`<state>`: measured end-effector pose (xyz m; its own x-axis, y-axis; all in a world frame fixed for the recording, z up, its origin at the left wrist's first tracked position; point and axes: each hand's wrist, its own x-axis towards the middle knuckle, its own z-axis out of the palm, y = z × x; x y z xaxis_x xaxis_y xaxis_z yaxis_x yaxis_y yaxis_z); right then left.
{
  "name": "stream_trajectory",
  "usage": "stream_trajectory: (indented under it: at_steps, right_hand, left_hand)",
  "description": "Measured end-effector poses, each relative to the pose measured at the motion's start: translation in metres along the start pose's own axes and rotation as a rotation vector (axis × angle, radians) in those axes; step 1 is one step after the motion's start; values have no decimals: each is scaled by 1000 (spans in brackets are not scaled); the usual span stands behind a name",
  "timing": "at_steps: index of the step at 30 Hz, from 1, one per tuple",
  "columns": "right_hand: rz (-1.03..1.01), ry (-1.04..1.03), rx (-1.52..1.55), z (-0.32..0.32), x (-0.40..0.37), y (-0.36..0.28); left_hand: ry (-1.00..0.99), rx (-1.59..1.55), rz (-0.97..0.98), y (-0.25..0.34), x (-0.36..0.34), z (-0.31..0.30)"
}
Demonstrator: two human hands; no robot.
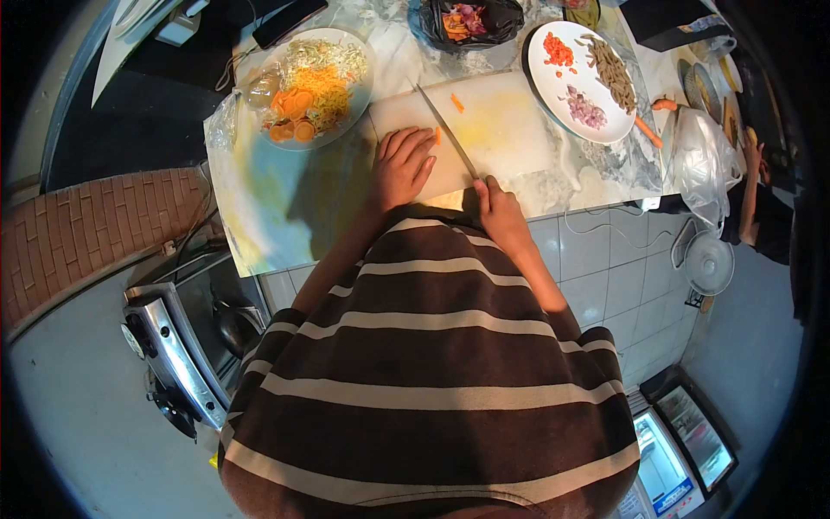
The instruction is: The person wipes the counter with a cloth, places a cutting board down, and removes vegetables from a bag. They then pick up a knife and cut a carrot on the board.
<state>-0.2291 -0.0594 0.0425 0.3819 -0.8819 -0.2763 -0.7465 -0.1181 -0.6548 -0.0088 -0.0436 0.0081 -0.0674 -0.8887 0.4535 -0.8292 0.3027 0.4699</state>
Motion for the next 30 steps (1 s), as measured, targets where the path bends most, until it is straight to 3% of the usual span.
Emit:
stream_trajectory:
  at_steps: [16,30]
  right_hand:
    - [26,-33,0,-4,3,-6]
    - [99,-99,56,-13,-27,6]
  left_hand:
    - [-5,-9,109,-5,0,0]
    - [-51,6,25,0,-1,2]
